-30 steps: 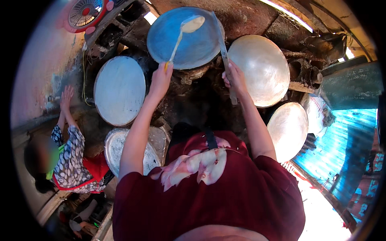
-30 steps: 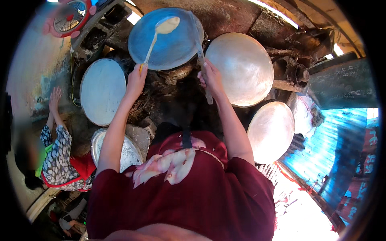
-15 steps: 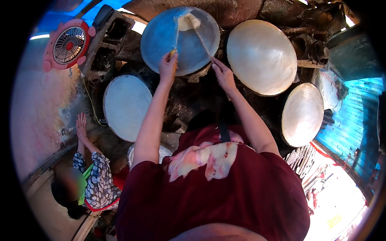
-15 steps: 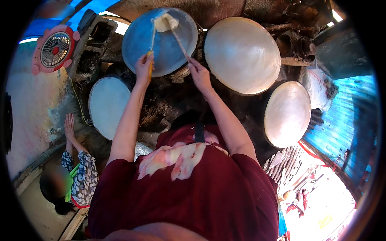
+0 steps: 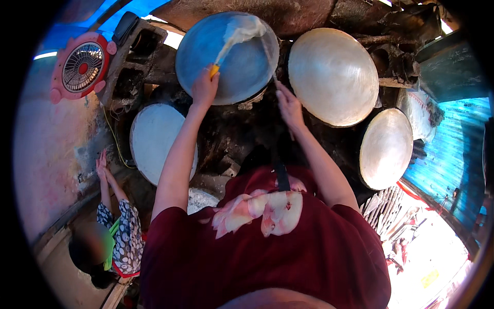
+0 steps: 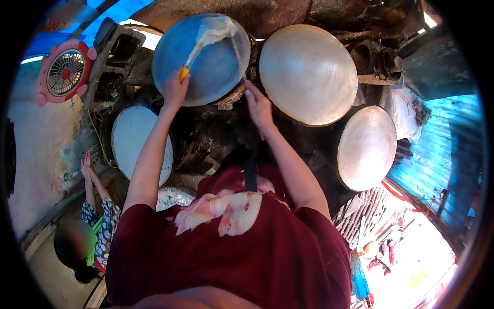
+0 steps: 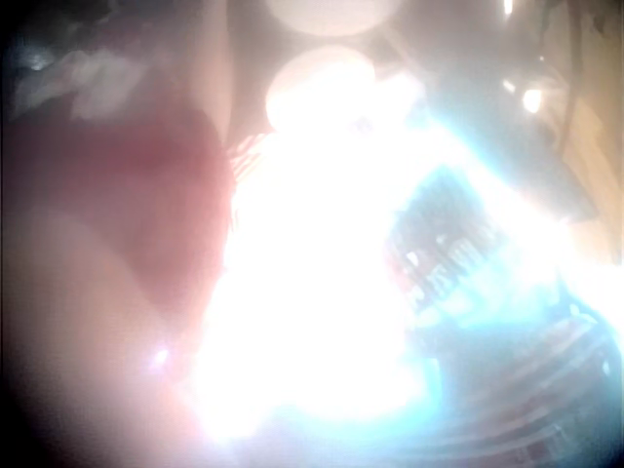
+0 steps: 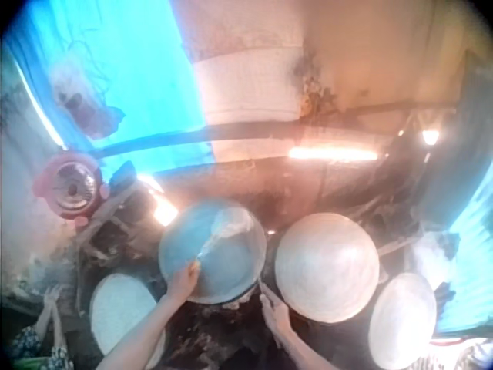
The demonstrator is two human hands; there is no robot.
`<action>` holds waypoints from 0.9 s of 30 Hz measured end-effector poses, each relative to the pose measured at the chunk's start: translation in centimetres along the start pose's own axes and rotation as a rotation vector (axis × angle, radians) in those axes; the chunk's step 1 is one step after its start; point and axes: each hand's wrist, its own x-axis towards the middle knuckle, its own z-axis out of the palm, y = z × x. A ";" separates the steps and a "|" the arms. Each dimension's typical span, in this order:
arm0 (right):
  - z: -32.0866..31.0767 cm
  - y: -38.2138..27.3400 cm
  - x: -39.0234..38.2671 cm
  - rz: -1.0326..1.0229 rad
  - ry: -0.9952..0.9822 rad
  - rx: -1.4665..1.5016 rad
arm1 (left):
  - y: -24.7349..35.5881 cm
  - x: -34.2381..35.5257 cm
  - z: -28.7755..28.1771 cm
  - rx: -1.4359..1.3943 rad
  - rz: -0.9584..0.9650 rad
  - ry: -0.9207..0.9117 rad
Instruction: The person scoops batter from a large metal bowl and spreads it onto several round heated pans using a ladle and a wooden stick. They repeatedly lift and place thin cooked sheets onto a stack. The person works continuously across multiple pans in a small workshop.
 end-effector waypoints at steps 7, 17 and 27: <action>0.2 -2.3 3.2 -0.090 -0.039 -0.085 | -7.8 -1.4 -2.0 0.004 -0.241 0.069; 3.5 -4.3 7.3 -0.087 -0.156 -0.148 | 0.2 -2.5 -2.4 -0.100 -0.309 0.049; 3.4 -4.2 9.8 -0.209 -0.223 -0.207 | -6.6 -9.0 -6.1 -0.141 -0.614 0.009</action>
